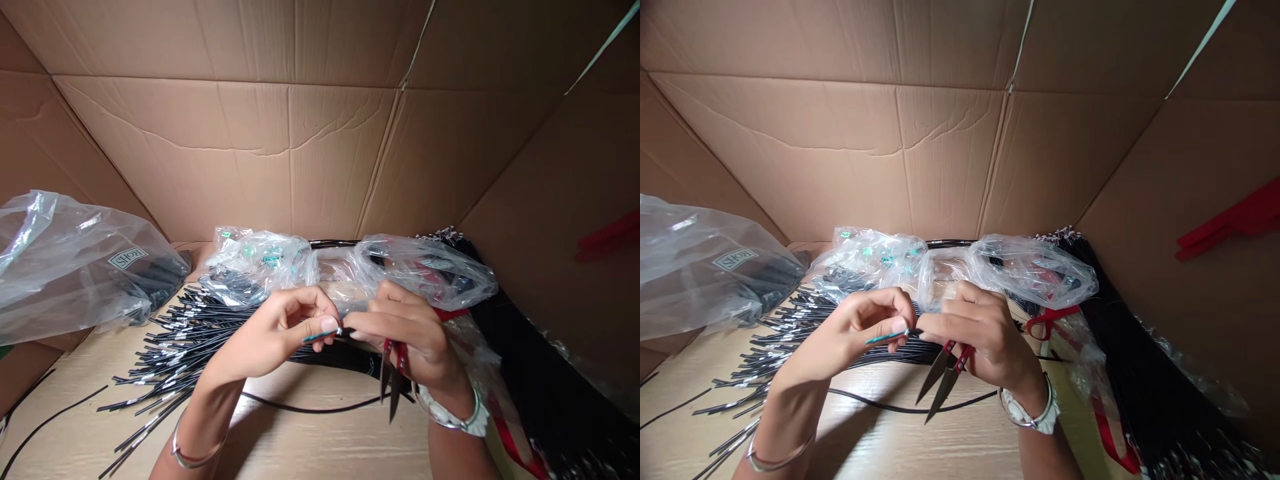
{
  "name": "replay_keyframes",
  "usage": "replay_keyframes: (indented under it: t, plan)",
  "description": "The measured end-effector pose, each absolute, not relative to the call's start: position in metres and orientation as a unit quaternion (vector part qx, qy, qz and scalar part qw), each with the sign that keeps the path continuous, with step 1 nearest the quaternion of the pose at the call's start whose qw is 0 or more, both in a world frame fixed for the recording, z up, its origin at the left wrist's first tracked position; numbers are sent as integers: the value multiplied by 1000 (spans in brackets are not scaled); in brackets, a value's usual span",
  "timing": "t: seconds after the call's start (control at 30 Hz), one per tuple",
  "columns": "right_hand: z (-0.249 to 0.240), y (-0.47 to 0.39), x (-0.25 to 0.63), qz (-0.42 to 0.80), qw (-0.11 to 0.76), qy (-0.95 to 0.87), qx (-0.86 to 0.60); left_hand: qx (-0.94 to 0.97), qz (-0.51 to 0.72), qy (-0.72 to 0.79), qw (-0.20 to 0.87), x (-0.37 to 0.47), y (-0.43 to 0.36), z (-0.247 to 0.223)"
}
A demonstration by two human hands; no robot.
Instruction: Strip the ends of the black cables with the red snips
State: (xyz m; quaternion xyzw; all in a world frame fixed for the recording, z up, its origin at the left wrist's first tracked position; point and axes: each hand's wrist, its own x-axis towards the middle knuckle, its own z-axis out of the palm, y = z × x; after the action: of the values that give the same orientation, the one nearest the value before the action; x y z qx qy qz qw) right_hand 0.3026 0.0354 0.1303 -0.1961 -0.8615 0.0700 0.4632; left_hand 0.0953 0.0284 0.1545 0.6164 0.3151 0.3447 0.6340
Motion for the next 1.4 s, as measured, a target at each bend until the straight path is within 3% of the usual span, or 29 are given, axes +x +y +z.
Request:
replay_keyframes:
  t: [0.27,0.47,0.6,0.77,0.9,1.13,1.4]
  plan:
    - [128,39,302,30,495,-830,-256,438,364,263,779,107,39,143]
    - [126,38,302,-21,490,-832,-259,407,352,251,804,108,38,145]
    - [126,37,300,-73,486,-824,-281,432,382,269,771,111,37,145]
    - [124,39,293,-99,493,-811,-300,505,487,329,633,121,30,140]
    - [120,41,288,-36,522,-792,-313,508,547,363,558,129,27,134]
    - [115,46,282,188,530,-771,-299,477,488,327,654,115,37,141]
    - [116,50,282,170,530,-788,-264,541,481,349,595,105,35,146]
